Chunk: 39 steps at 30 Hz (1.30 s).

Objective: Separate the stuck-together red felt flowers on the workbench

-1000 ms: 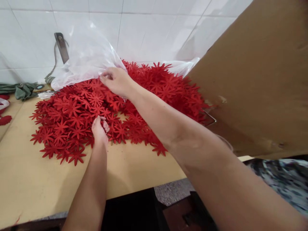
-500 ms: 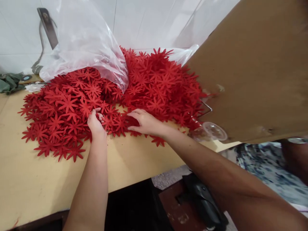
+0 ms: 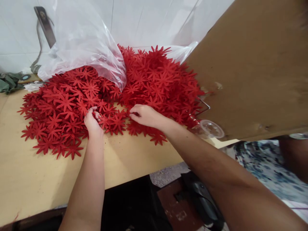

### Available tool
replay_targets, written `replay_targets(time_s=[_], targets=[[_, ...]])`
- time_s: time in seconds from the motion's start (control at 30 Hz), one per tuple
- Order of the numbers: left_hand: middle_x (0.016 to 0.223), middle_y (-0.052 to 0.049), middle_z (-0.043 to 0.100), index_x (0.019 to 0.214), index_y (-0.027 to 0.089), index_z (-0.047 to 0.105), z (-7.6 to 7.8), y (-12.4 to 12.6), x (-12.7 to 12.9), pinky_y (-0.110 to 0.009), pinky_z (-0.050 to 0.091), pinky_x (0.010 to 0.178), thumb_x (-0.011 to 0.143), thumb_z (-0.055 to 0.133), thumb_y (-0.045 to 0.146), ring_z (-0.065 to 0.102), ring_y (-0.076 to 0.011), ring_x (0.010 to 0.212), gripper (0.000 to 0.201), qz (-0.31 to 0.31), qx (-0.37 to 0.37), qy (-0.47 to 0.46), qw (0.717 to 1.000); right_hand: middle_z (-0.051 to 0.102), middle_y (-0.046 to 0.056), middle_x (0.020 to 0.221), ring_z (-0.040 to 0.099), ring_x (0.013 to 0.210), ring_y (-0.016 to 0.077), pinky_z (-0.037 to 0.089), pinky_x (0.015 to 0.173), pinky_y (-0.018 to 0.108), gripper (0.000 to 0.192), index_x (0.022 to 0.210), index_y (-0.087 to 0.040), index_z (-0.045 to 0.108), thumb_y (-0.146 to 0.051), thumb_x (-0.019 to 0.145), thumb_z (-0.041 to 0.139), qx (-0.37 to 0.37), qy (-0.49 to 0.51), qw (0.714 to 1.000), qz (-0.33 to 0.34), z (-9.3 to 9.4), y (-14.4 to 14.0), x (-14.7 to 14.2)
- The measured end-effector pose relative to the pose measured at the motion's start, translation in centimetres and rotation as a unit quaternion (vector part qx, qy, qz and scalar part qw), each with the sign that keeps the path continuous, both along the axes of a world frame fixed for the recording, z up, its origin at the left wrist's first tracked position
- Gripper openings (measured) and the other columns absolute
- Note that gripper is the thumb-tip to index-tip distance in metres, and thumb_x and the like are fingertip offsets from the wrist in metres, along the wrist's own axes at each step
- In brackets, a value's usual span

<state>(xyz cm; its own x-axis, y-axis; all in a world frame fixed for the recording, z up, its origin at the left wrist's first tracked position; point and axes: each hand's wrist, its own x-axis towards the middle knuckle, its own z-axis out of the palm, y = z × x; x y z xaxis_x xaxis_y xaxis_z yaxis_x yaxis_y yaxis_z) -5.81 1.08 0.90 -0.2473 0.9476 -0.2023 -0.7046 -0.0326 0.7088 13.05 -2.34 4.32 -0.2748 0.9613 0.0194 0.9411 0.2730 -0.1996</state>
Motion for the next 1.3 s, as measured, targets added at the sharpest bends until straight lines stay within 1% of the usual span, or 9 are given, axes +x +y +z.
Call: replay_targets(time_s=[0.27,0.47,0.67,0.8,0.93,1.03,1.13,1.2,1.3], targets=[[0.036,0.009,0.032,0.062,0.015,0.051,0.4,-0.2,-0.2,-0.016,0.018,0.036,0.074,0.042,0.018,0.027,-0.0030,0.032,0.015,-0.012,-0.012,-0.006,1.000,0.052,0.000,0.058,0.041,0.053,0.0090,0.032,0.057,0.023,0.019,0.067,-0.015,0.059,-0.022,0.078,0.044,0.026,0.024,0.998,-0.049,2.2,0.9,0.0],[0.037,0.008,0.031,0.064,0.015,0.052,0.7,-0.4,-0.2,-0.015,0.018,0.036,0.075,0.042,0.020,0.026,-0.0028,0.032,0.016,-0.005,-0.022,0.009,1.000,0.048,-0.002,0.055,0.041,0.054,0.0083,0.034,0.059,0.024,0.016,0.063,-0.015,0.054,-0.021,0.076,0.049,0.077,0.120,0.989,-0.034,6.7,2.5,-0.6],[0.040,0.009,0.029,0.066,0.016,0.049,1.2,-1.0,-0.4,-0.016,0.016,0.036,0.075,0.044,0.020,0.025,-0.0027,0.032,0.011,-0.049,-0.016,-0.011,0.999,0.055,0.001,0.078,0.054,0.079,0.0088,0.038,0.074,0.026,0.029,0.083,-0.008,0.053,-0.028,0.088,0.033,0.177,0.234,0.956,0.014,10.3,6.7,-8.3],[0.039,0.008,0.029,0.064,0.015,0.050,1.2,-0.9,-0.3,-0.016,0.019,0.037,0.080,0.040,0.023,0.026,-0.0026,0.033,0.020,-0.058,-0.007,-0.020,0.998,0.057,0.005,0.101,0.051,0.093,0.0092,0.040,0.084,0.026,0.025,0.101,-0.008,0.049,-0.025,0.083,0.048,0.188,0.255,0.948,0.031,11.0,7.2,-11.9],[0.039,0.008,0.030,0.065,0.015,0.053,0.9,-0.8,0.0,-0.016,0.019,0.036,0.081,0.042,0.029,0.026,-0.0027,0.032,0.024,-0.082,-0.006,-0.011,0.997,0.060,0.002,0.086,0.054,0.085,0.0128,0.040,0.081,0.029,0.018,0.087,-0.012,0.058,-0.022,0.084,0.043,0.134,0.158,0.976,0.070,9.6,3.8,-8.9],[0.038,0.008,0.030,0.064,0.015,0.053,0.8,-0.8,0.2,-0.016,0.017,0.035,0.081,0.041,0.027,0.026,-0.0027,0.032,0.024,-0.082,-0.016,0.000,0.996,0.062,0.004,0.081,0.056,0.076,0.0142,0.042,0.076,0.028,0.018,0.083,-0.014,0.061,-0.027,0.081,0.049,0.050,0.079,0.995,0.040,6.5,0.0,-4.7],[0.038,0.008,0.030,0.063,0.015,0.052,0.9,-0.9,0.5,-0.015,0.017,0.036,0.080,0.041,0.024,0.026,-0.0025,0.032,0.022,-0.090,-0.021,-0.009,0.996,0.061,0.009,0.093,0.057,0.086,0.0201,0.043,0.078,0.031,0.030,0.097,-0.014,0.061,-0.032,0.073,0.059,-0.027,-0.021,0.999,0.026,2.7,-3.1,-1.8],[0.038,0.008,0.031,0.064,0.015,0.052,1.0,-1.1,0.6,-0.015,0.017,0.036,0.080,0.042,0.023,0.026,-0.0022,0.032,0.021,-0.094,-0.011,-0.008,0.996,0.058,0.012,0.101,0.056,0.089,0.0227,0.044,0.078,0.033,0.038,0.104,-0.014,0.059,-0.032,0.072,0.060,-0.056,-0.068,0.996,0.010,0.6,-4.3,-1.2],[0.038,0.008,0.031,0.064,0.015,0.053,1.0,-1.2,0.6,-0.016,0.018,0.037,0.079,0.042,0.022,0.027,-0.0024,0.032,0.020,-0.088,0.009,0.003,0.996,0.058,0.013,0.101,0.056,0.090,0.0237,0.044,0.078,0.034,0.031,0.103,-0.014,0.060,-0.026,0.076,0.052,-0.069,-0.099,0.993,0.008,-0.8,-4.8,-1.7]])
